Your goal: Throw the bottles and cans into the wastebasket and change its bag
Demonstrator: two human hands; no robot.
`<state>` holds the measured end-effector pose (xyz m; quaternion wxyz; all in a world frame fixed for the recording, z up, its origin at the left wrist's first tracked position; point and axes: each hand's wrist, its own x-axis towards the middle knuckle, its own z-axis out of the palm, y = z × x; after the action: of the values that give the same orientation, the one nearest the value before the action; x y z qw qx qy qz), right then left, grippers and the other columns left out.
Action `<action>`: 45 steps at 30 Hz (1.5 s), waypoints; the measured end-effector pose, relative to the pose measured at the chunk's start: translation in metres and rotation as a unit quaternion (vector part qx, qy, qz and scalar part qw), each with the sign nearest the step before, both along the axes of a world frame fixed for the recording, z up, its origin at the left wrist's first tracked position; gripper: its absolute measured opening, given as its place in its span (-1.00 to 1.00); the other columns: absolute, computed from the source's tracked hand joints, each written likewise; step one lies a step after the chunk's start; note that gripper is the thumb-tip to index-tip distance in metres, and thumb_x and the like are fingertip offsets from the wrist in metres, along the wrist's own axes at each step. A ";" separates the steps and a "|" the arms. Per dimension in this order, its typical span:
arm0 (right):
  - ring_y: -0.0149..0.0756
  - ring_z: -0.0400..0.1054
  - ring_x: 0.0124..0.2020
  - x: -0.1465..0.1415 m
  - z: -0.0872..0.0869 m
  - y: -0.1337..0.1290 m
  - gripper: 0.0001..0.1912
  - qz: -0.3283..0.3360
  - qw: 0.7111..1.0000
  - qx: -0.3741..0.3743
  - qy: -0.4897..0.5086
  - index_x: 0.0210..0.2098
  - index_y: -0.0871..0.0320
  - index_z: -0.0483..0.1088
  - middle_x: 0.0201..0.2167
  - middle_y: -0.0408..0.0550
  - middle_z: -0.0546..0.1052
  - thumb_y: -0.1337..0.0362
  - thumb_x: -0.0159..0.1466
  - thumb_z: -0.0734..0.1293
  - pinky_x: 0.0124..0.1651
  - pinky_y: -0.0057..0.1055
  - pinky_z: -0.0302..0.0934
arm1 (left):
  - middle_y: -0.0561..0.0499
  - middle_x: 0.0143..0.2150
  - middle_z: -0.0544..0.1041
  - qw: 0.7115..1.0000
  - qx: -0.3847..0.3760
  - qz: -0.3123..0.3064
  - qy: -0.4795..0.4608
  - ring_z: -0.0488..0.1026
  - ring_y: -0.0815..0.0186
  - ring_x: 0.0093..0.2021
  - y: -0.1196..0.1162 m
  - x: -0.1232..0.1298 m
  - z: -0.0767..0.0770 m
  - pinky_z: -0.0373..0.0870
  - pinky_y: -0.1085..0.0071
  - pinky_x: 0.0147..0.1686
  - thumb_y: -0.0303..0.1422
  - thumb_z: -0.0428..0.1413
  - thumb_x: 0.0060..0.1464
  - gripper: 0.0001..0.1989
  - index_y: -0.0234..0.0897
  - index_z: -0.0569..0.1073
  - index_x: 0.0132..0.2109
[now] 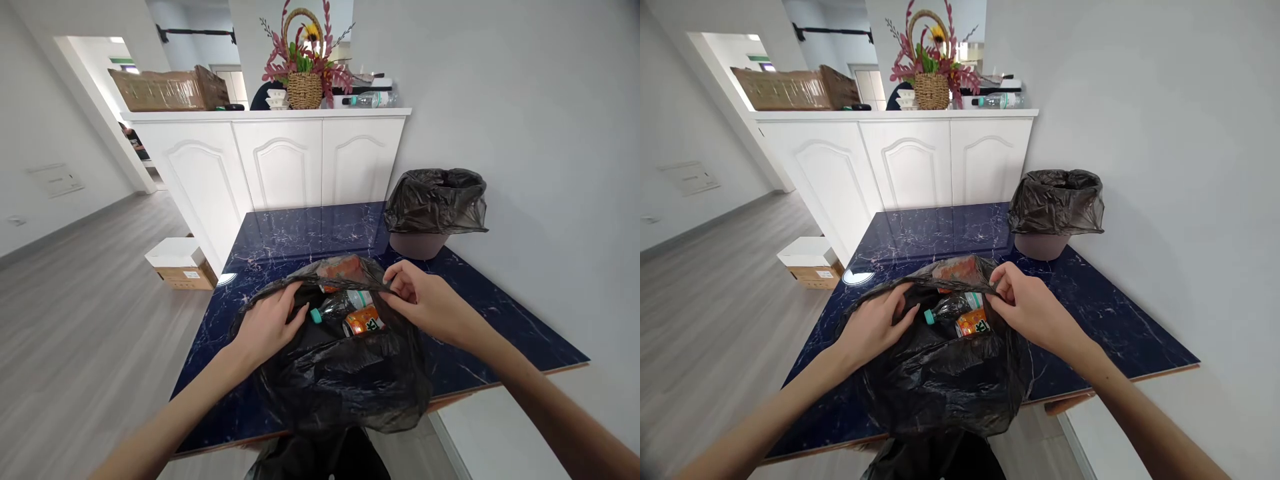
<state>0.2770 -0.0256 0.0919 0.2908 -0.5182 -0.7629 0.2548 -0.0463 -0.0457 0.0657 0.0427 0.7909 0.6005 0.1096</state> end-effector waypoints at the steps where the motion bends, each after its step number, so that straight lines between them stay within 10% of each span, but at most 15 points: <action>1: -0.24 0.36 -0.43 0.000 -0.002 0.001 -0.76 -0.021 0.999 0.020 0.013 -0.09 0.01 0.33 -0.42 -0.18 0.47 0.04 0.36 0.35 -0.33 -0.30 0.22 | -0.27 0.11 0.61 1.000 0.031 -0.002 0.000 0.60 -0.18 0.16 0.006 0.000 -0.002 0.58 0.06 -0.01 -0.03 0.00 0.46 -0.42 -0.21 0.27 0.45; 10: -0.19 0.43 -0.24 0.006 -0.038 0.019 -0.62 -0.004 0.986 0.027 0.167 0.06 0.03 0.32 -0.26 -0.11 0.44 0.10 0.32 0.40 -0.18 -0.25 0.37 | -0.51 0.64 -0.10 0.998 0.010 -0.037 -0.040 -0.16 -0.60 0.61 0.069 -0.024 -0.015 0.16 -0.40 0.43 0.48 0.24 -0.06 0.37 -0.15 -0.08 0.63; 19: -0.21 0.40 -0.23 0.013 -0.069 0.039 -0.66 -0.037 0.971 0.006 0.237 0.03 0.01 0.40 -0.25 -0.11 0.40 0.13 0.31 0.46 -0.13 -0.26 0.38 | -0.41 0.38 0.38 0.994 0.084 -0.038 -0.052 0.31 -0.28 0.46 0.117 -0.039 -0.027 0.28 -0.25 0.39 0.07 -0.16 0.50 -0.42 -0.27 0.31 0.34; 28: -0.22 0.36 -0.13 0.039 -0.089 0.067 -0.62 0.058 0.920 -0.156 0.356 0.00 -0.06 0.53 -0.20 -0.11 0.43 0.08 0.25 0.62 -0.06 -0.33 0.30 | -0.15 0.12 0.60 0.980 0.137 -0.121 -0.080 0.52 0.02 0.20 0.058 -0.021 -0.037 0.41 0.02 0.23 -0.26 0.03 0.49 -0.84 -0.19 0.43 0.05; 36: -0.31 0.25 -0.32 0.049 -0.107 0.124 -0.71 0.027 0.856 -0.195 0.478 -0.17 -0.09 0.59 -0.25 -0.14 0.43 0.04 0.16 0.62 -0.20 -0.31 0.28 | 0.08 -0.43 0.48 0.949 0.043 -0.291 -0.111 0.44 0.31 -0.39 0.028 -0.029 -0.039 0.37 0.30 -0.22 -0.34 0.00 0.54 -0.64 -0.20 0.34 -0.33; 40: -0.33 0.32 -0.29 0.046 -0.118 0.154 -0.70 0.010 0.853 -0.210 0.477 -0.20 -0.05 0.59 -0.26 -0.16 0.45 0.08 0.12 0.63 -0.14 -0.31 0.34 | 0.18 -0.42 0.48 0.966 0.010 -0.205 -0.154 0.43 0.35 -0.50 0.030 -0.033 -0.050 0.29 0.38 -0.43 -0.20 0.11 0.49 -0.83 -0.17 0.35 -0.07; 45: -0.31 0.36 -0.28 0.045 -0.126 0.163 -0.70 -0.001 0.861 -0.219 0.459 -0.19 -0.01 0.60 -0.28 -0.15 0.48 0.09 0.13 0.63 -0.09 -0.27 0.37 | 0.02 -0.18 0.58 0.979 0.011 -0.168 -0.111 0.60 0.18 -0.27 0.036 -0.029 -0.059 0.47 0.30 -0.32 0.02 0.14 0.44 -0.56 -0.13 0.37 0.24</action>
<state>0.3225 0.1372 -0.0346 0.4873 -0.3940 -0.4674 0.6237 -0.0751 -0.0093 0.0071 0.1186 0.8639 0.4490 0.1949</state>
